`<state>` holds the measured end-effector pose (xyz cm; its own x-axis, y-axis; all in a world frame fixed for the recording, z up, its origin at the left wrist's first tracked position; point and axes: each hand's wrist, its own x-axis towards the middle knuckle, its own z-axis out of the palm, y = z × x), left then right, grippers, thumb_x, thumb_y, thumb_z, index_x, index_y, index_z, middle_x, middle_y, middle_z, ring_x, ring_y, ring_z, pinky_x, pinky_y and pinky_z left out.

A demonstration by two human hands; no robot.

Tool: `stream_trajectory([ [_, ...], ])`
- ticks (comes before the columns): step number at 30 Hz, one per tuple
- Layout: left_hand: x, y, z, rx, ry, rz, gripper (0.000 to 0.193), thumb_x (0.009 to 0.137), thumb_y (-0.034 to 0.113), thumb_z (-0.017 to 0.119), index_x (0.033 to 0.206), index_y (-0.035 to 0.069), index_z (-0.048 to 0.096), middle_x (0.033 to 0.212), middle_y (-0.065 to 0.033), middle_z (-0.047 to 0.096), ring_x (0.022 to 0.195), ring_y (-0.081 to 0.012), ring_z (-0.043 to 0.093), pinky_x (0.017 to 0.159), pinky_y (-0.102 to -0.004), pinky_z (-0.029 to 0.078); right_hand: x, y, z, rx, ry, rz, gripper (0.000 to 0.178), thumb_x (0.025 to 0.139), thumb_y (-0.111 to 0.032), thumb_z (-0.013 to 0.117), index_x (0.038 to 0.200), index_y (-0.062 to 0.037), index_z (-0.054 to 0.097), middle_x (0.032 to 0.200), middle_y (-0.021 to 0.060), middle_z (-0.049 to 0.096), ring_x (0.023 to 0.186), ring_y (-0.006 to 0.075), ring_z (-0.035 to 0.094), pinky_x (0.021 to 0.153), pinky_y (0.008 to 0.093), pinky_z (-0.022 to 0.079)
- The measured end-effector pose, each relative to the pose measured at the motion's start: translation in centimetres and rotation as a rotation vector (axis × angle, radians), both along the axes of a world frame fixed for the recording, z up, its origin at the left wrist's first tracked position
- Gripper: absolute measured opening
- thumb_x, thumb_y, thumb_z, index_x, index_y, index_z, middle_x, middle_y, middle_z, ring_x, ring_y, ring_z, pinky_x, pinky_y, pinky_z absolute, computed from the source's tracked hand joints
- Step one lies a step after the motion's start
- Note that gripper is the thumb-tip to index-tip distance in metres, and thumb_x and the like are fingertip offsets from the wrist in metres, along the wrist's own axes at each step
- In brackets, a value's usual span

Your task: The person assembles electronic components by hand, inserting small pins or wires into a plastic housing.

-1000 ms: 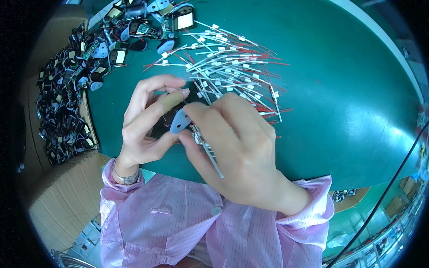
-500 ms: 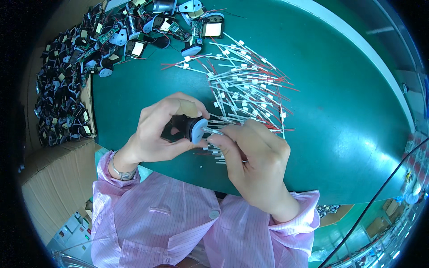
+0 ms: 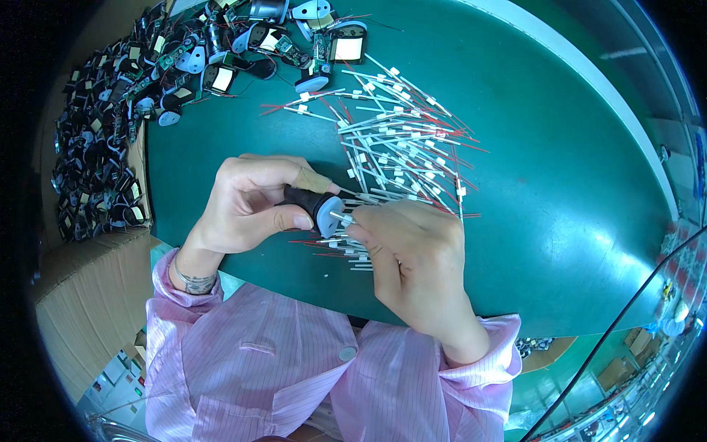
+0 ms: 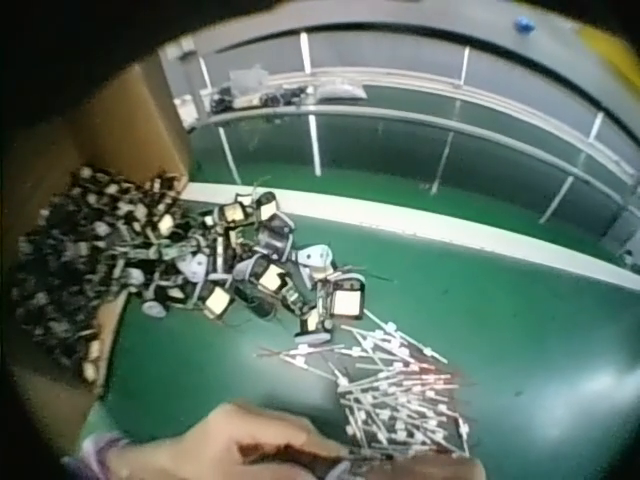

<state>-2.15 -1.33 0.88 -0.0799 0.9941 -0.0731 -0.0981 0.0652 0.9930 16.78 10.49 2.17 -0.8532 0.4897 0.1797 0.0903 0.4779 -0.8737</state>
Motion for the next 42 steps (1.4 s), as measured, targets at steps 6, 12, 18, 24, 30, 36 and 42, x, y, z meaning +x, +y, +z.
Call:
stream_trajectory([
  [6,0.9,0.2,0.2,0.045,0.354,0.026,0.034,0.071,-0.009,0.070,0.105,-0.012,0.065,0.091,-0.0203,0.065,0.078,-0.0240,0.065,0.064,-0.0309,0.051,-0.2,-0.1,-0.5,0.062,-0.055,-0.048,0.006,0.073,0.005,0.065,0.078,0.0029,0.065,0.063,0.0127,0.061,0.055,0.0267,0.060,0.050,0.0339,0.045],
  [12,1.1,0.4,-0.1,0.280,0.574,0.095,0.036,0.068,-0.008,0.071,0.103,-0.010,0.065,0.088,-0.0188,0.064,0.073,-0.0274,0.064,0.061,-0.0318,0.050,-0.3,0.1,-1.0,-0.011,-0.035,0.007,0.012,0.070,0.008,0.064,0.081,0.0034,0.064,0.063,0.0127,0.060,0.052,0.0276,0.058,0.047,0.0346,0.043],
  [18,0.9,0.3,0.3,0.361,0.531,0.143,0.035,0.069,-0.004,0.073,0.103,-0.010,0.066,0.089,-0.0190,0.065,0.074,-0.0272,0.064,0.062,-0.0312,0.051,-0.7,-1.2,-0.9,0.211,0.063,-0.086,0.011,0.074,0.006,0.065,0.085,0.0041,0.064,0.062,0.0126,0.058,0.050,0.0268,0.055,0.047,0.0334,0.042],
  [24,-1.4,0.2,0.3,0.340,0.688,0.203,0.033,0.080,0.013,0.070,0.108,-0.003,0.063,0.109,-0.0146,0.066,0.086,-0.0281,0.063,0.079,-0.0363,0.051,-0.8,-0.3,-0.3,0.118,-0.010,-0.145,0.005,0.081,-0.001,0.067,0.081,0.0044,0.066,0.062,0.0106,0.061,0.049,0.0199,0.054,0.046,0.0299,0.039],
  [30,-8.6,-0.7,-1.1,-0.039,1.639,1.077,0.016,0.083,0.018,0.070,0.081,0.003,0.067,0.075,-0.0086,0.062,0.073,-0.0261,0.057,0.067,-0.0374,0.045,-1.8,8.0,0.7,-0.341,-0.204,-0.399,0.026,0.093,-0.021,0.060,0.084,0.0011,0.070,0.057,-0.0007,0.054,0.050,0.0073,0.046,0.051,0.0256,0.039],
  [36,-9.5,-0.4,-1.8,-0.208,1.785,1.028,0.025,0.078,0.030,0.076,0.087,0.007,0.075,0.093,-0.0099,0.056,0.089,-0.0276,0.051,0.077,-0.0366,0.044,-5.2,18.0,-1.2,-0.722,0.136,-0.482,0.031,0.093,-0.025,0.059,0.097,0.0040,0.067,0.055,-0.0018,0.049,0.052,0.0091,0.047,0.064,0.0235,0.043],
  [42,-9.7,-0.8,-2.6,-0.198,1.659,1.037,0.024,0.072,0.023,0.077,0.083,0.002,0.071,0.090,-0.0088,0.057,0.089,-0.0257,0.053,0.081,-0.0352,0.046,-7.9,8.1,-1.9,0.238,-0.115,-0.038,0.014,0.084,-0.013,0.063,0.088,-0.0015,0.070,0.074,0.0087,0.065,0.065,0.0204,0.062,0.064,0.0375,0.051],
])
